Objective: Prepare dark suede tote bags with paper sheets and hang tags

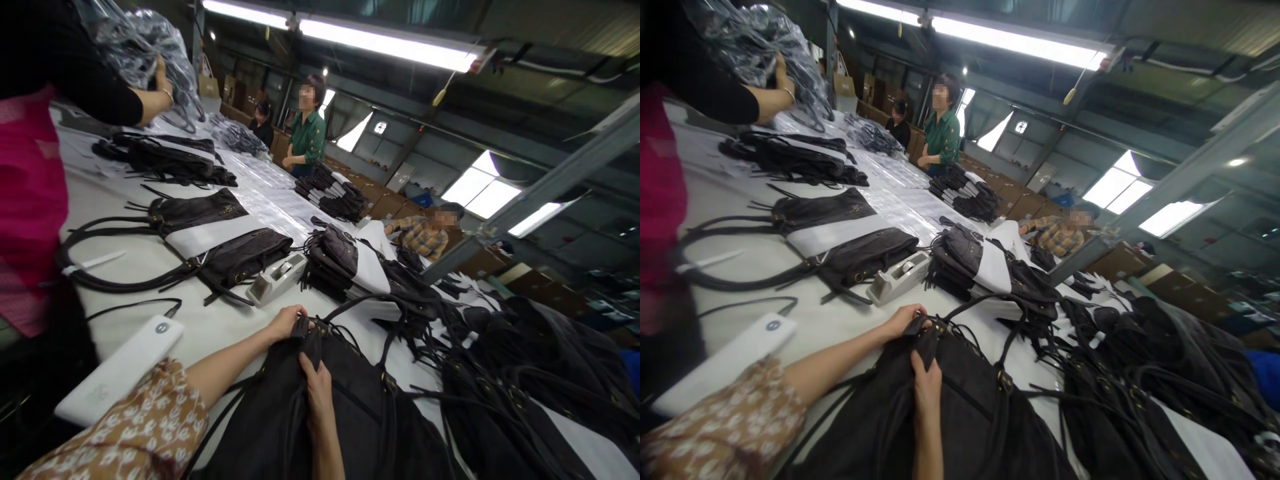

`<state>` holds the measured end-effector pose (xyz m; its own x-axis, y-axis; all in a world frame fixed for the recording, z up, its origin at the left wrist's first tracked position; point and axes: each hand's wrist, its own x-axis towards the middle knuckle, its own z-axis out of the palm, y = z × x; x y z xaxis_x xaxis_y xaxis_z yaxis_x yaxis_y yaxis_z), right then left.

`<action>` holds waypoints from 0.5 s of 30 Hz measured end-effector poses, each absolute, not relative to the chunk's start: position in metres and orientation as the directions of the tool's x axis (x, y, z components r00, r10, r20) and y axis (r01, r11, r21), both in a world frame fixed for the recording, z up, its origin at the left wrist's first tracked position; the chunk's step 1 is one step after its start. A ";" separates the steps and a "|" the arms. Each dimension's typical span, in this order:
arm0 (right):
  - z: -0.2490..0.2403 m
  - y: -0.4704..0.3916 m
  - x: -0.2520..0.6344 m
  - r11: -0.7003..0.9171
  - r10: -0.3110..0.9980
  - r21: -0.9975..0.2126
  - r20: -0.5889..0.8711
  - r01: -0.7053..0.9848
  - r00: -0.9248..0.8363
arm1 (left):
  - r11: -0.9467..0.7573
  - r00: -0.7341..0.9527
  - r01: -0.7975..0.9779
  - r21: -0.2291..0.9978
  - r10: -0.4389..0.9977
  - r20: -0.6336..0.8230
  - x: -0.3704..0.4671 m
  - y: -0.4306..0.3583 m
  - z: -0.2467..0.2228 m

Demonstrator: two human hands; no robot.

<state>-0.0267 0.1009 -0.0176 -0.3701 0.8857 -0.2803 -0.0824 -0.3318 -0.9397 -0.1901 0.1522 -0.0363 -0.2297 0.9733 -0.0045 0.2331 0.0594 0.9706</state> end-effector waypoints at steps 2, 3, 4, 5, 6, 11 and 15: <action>-0.013 0.097 -0.026 -0.318 0.875 -0.945 -0.264 -0.072 -0.405 | 0.110 -0.211 0.207 0.972 0.975 -0.066 -0.198 0.138 -0.032; -0.010 0.094 -0.025 -0.316 0.861 -0.947 -0.257 -0.064 -0.439 | 0.139 -0.185 0.187 0.972 0.977 -0.104 -0.203 0.126 -0.029; -0.007 0.090 -0.024 -0.311 0.844 -0.949 -0.249 -0.054 -0.476 | 0.170 -0.150 0.169 0.971 0.978 -0.145 -0.209 0.113 -0.025; -0.005 0.085 -0.022 -0.305 0.826 -0.951 -0.243 -0.041 -0.508 | 0.199 -0.106 0.157 0.967 0.977 -0.184 -0.214 0.097 -0.020; -0.002 0.080 -0.020 -0.297 0.811 -0.954 -0.237 -0.028 -0.535 | 0.230 -0.047 0.142 0.963 0.973 -0.225 -0.219 0.080 -0.017; 0.007 0.056 -0.018 -0.256 0.804 -0.966 -0.225 0.021 -0.551 | 0.391 0.337 -0.081 0.917 0.876 -0.344 -0.224 0.016 -0.011; 0.017 0.056 -0.020 -0.192 0.879 -0.977 -0.213 0.093 -0.426 | 0.300 0.140 -0.129 0.945 0.949 -0.282 -0.218 0.021 -0.012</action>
